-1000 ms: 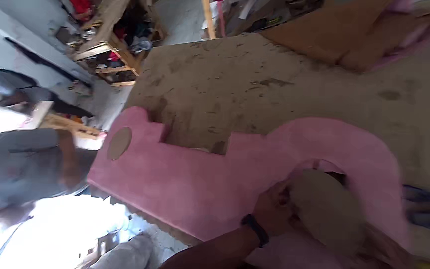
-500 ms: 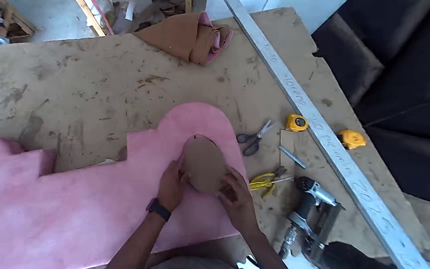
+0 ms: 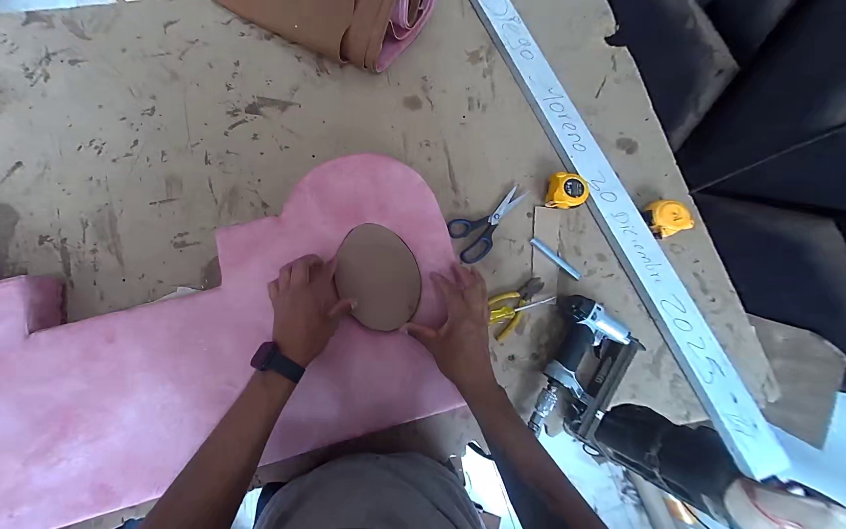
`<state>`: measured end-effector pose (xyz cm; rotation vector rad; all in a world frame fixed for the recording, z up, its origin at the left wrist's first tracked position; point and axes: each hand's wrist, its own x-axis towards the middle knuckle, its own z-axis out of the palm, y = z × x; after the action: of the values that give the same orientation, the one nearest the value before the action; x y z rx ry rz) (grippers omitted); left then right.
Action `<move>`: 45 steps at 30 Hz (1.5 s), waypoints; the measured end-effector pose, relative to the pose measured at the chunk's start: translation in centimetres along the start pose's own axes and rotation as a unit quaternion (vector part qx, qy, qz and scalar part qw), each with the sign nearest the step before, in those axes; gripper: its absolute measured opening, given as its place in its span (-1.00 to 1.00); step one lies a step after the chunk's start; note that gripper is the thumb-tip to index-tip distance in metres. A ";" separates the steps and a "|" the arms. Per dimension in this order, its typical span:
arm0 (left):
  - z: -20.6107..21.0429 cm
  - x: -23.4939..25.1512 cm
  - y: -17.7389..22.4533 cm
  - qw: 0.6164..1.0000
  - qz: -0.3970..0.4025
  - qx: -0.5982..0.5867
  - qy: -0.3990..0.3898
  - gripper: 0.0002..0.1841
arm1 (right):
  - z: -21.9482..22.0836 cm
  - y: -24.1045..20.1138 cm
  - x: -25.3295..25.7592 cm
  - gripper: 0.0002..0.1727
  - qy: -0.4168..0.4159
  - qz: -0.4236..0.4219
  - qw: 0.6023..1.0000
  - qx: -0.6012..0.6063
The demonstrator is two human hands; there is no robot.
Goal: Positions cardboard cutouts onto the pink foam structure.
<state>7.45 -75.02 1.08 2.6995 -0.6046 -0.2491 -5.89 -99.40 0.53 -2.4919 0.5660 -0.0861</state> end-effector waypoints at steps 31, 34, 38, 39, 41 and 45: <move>2.3 0.0 -0.9 0.999 0.013 0.030 -0.001 0.32 | 1.1 -0.3 1.0 0.34 -0.059 0.098 0.993 -0.022; 2.1 0.0 -1.0 0.999 0.016 0.040 -0.006 0.32 | 0.9 0.0 1.0 0.32 -0.057 0.078 0.995 -0.031; 1.8 -0.3 -1.0 0.998 0.030 0.059 -0.007 0.34 | 0.7 0.6 0.3 0.25 -0.035 0.026 0.999 -0.012; 1.8 -0.3 -1.1 0.997 0.037 0.066 -0.001 0.35 | 0.4 0.7 0.2 0.15 -0.032 0.019 0.999 0.018; 1.8 -0.2 -1.6 0.996 0.048 0.078 0.002 0.36 | 0.2 0.9 -0.1 -0.14 0.019 0.012 0.991 0.129; 1.6 -0.1 -2.6 0.994 0.084 0.067 -0.015 0.16 | 2.1 0.2 -1.2 -0.72 0.269 0.006 0.938 0.217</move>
<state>7.91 -73.26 -1.39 2.7550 -0.8824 -0.2122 -6.66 -97.94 -1.19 -2.0164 0.6899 -0.8178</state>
